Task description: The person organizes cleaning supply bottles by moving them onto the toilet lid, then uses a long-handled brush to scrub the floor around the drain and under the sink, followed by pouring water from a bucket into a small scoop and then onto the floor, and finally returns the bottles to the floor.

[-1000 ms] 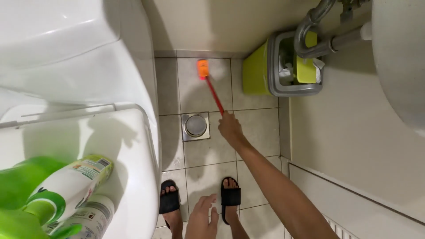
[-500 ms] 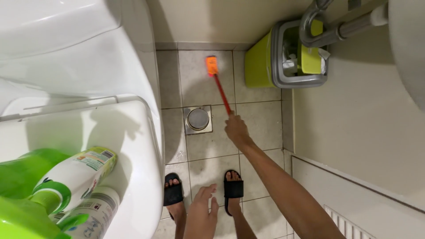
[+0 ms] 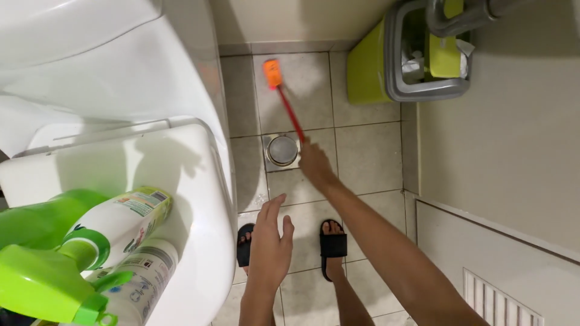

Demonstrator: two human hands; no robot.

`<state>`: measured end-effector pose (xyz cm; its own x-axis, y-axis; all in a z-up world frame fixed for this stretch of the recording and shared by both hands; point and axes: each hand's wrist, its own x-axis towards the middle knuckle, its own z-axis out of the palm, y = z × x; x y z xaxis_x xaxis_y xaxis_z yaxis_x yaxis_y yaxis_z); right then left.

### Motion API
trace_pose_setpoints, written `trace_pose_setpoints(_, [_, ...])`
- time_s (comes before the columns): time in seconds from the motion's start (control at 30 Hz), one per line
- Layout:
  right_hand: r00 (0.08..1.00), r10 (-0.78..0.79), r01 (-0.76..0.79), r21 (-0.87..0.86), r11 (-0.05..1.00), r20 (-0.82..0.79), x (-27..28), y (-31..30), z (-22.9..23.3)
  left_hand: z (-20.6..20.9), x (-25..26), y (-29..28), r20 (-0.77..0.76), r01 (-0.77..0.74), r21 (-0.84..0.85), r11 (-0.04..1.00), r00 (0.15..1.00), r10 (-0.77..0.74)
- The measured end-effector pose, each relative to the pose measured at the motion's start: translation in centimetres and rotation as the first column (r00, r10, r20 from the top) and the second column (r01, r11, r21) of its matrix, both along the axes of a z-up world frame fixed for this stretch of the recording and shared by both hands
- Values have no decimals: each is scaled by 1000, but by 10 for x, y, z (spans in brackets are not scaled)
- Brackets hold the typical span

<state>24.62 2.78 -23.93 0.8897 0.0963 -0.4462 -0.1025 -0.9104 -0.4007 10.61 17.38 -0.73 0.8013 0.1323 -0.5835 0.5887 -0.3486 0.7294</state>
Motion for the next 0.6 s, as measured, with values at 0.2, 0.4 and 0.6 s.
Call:
trace_pose_setpoints(0.2, [973,34,-50,-66,997,-227,-89,-21,35,-1,-32,-2,-3,89,13,996,996,-89])
trace_pose_setpoints(0.4, [993,5,-3,-21,1000,117,-27,-2,-19,-13,-68,-12,-87,111,-10,994,990,-112])
trace_pose_setpoints(0.6, [988,62,-63,-5,998,-145,-80,-30,-4,-4,-59,-35,-114,163,-51,985,979,-168])
